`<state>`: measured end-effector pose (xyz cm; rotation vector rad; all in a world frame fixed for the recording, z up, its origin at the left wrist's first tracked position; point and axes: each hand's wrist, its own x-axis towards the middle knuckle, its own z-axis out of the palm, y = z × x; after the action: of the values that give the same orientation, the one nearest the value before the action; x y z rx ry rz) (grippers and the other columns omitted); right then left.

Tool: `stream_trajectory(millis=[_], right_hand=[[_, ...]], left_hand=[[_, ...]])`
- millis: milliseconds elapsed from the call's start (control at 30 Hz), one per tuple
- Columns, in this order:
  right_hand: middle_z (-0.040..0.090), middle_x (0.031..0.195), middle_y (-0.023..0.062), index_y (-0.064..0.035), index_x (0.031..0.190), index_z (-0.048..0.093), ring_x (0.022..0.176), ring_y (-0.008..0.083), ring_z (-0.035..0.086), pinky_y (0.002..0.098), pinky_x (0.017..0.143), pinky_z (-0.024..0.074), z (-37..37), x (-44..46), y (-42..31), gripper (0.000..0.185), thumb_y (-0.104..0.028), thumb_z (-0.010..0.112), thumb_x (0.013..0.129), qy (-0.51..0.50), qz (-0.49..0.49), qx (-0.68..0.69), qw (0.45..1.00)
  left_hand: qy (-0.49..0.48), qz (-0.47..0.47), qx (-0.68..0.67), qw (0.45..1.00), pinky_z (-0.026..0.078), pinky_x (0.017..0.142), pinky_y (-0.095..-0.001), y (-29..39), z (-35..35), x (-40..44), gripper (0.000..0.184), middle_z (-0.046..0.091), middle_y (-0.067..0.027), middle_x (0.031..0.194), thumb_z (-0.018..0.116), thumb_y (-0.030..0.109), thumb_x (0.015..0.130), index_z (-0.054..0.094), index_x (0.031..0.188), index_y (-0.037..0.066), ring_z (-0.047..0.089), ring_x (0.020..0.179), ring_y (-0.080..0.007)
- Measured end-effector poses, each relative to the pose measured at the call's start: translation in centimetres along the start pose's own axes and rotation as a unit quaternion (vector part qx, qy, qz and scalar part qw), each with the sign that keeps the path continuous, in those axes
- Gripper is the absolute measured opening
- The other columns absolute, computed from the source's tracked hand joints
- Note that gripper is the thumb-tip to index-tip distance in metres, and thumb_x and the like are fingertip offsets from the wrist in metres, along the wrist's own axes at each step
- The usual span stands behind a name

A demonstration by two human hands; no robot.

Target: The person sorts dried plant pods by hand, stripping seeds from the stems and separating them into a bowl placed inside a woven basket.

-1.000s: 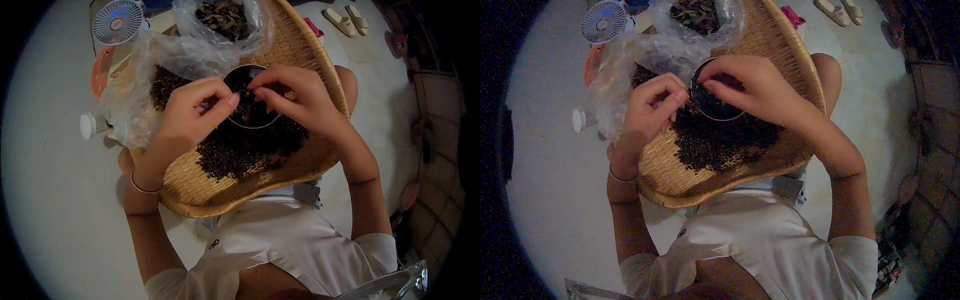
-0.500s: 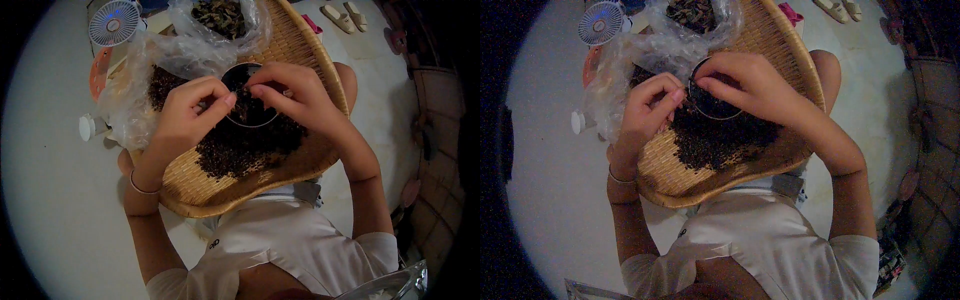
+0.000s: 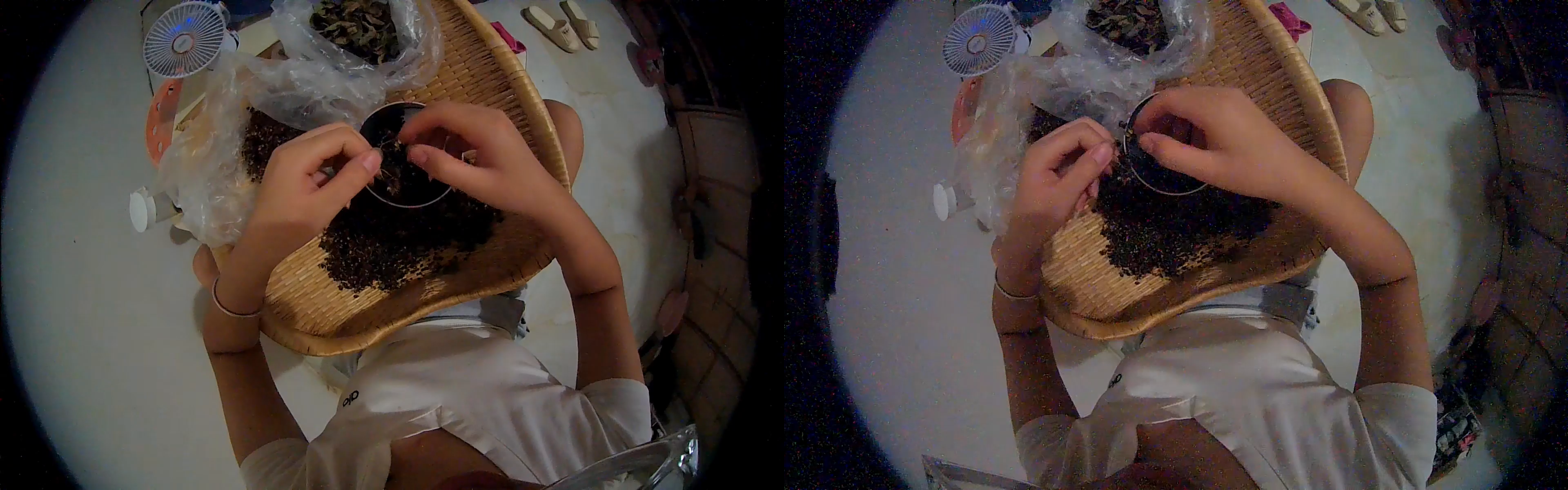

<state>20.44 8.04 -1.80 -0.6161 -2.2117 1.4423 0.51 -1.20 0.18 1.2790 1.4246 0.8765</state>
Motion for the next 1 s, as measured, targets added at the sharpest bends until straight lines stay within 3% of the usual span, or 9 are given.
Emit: stream_trajectory(millis=[300,633,700,1000], right_hand=[[0.062,0.081,0.0037,-0.0006,0.099,0.059,0.064,0.0051,0.058,0.0181,0.05,0.0455,0.31,-0.02,0.62,0.017,-0.013,0.058,0.088,-0.009,0.026,0.051,0.998],[0.06,0.077,0.0007,-0.0019,0.101,0.059,0.062,0.0039,0.055,0.0176,0.048,0.0432,0.45,-0.12,0.63,0.021,-0.017,0.061,0.087,-0.02,0.038,0.098,0.994],[0.059,0.076,-0.0004,-0.0021,0.101,0.059,0.06,0.0036,0.054,0.0177,0.047,0.0423,0.38,-0.05,-0.03,0.021,-0.016,0.062,0.087,-0.036,0.126,0.161,0.978],[0.059,0.076,0.0002,-0.0015,0.099,0.058,0.06,0.0039,0.054,0.0172,0.046,0.0418,0.27,-0.02,0.02,0.017,-0.015,0.06,0.088,-0.047,0.138,0.207,0.967]], left_hand=[[-0.003,0.008,0.013,1.0,0.033,0.052,-0.021,-0.27,0.14,0.05,0.013,0.05,-0.0012,0.073,0.059,0.009,0.085,0.055,0.078,-0.001,0.044,0.065,-0.0063],[-0.005,0.002,-0.001,1.0,0.033,0.052,-0.0201,-0.2,0.06,-0.01,0.013,0.05,-0.0013,0.073,0.058,0.009,0.086,0.056,0.079,-0.001,0.044,0.066,-0.0061],[-0.006,-0.004,0.01,1.0,0.033,0.052,-0.02,-0.02,0.09,0.05,0.012,0.05,-0.0012,0.074,0.058,0.009,0.086,0.056,0.079,-0.001,0.044,0.066,-0.0057],[-0.021,-0.027,-0.043,0.998,0.037,0.052,-0.0185,0.2,0.13,0.06,0.014,0.054,-0.0013,0.079,0.056,0.01,0.089,0.057,0.081,-0.001,0.048,0.063,-0.0053]])
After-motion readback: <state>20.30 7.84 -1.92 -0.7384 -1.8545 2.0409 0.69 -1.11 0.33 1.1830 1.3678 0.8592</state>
